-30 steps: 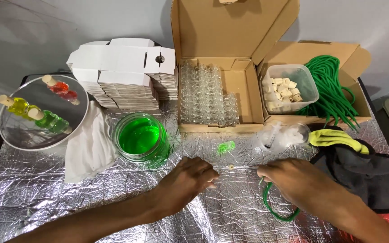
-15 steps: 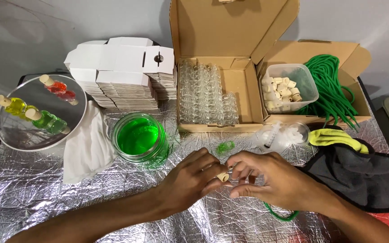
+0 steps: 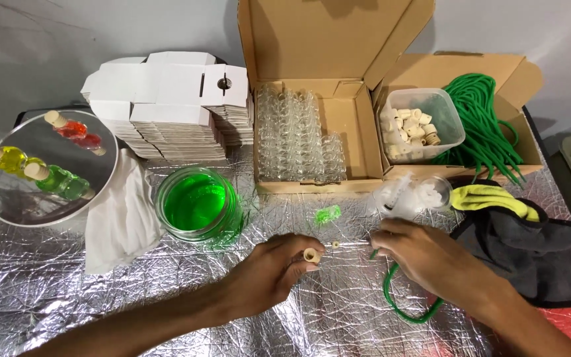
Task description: Assembling decorative cord and bead hangers for perfume bottles by threading components together.
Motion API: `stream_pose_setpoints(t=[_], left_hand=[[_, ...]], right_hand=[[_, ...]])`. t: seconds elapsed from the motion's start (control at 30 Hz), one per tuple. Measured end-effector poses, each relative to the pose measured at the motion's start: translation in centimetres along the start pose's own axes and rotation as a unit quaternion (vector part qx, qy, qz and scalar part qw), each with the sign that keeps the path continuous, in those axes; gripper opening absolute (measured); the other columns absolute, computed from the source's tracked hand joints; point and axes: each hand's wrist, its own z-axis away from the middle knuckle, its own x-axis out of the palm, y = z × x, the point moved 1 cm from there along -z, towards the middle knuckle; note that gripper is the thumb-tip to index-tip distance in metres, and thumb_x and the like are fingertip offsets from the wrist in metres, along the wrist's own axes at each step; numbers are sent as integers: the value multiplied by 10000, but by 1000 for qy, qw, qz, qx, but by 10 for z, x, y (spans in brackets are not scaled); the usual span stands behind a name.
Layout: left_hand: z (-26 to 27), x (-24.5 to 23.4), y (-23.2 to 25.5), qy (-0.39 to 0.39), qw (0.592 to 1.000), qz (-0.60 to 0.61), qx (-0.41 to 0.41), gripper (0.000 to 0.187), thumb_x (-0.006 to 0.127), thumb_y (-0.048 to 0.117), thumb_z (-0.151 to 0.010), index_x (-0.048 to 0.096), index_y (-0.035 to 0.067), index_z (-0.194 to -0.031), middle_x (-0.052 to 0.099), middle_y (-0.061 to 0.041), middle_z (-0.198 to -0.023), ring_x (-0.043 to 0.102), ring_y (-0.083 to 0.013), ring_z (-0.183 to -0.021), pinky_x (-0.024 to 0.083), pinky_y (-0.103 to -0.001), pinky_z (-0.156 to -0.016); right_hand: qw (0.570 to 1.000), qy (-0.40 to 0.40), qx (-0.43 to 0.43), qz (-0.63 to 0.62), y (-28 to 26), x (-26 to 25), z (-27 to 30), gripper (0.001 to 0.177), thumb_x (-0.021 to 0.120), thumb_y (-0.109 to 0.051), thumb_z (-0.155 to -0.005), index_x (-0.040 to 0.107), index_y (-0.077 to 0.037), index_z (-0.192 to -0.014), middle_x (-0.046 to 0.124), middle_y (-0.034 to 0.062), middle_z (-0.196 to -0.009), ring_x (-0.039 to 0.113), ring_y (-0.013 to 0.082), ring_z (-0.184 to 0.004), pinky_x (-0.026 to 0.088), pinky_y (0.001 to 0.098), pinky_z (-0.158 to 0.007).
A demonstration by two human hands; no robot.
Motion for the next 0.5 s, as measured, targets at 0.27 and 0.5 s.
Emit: stream_pose_setpoints(t=[0.27,0.5], left_hand=[[-7,-6,11,6,966,203,-161,188,640,202,-965,626,106,-1126,751,-83,-1114,720,-211,-1003,582,-344,-795],[-6,1,11,14,944,262,-200,195,631,127,-953,624,88,-1144,676,-102,-1004,668,-209,-842,565,-323,-667]], right_hand=[[982,91,-153,68,-2,-5,8,79,670,-167,-925,613,-165,-979,620,-1,-989,578,193,-928,480,374,-858],[965,198,-52,-164,-33,-11,7,88,718,-177,-870,708,-181,-957,697,-60,-802,632,95,-727,506,271,-660]])
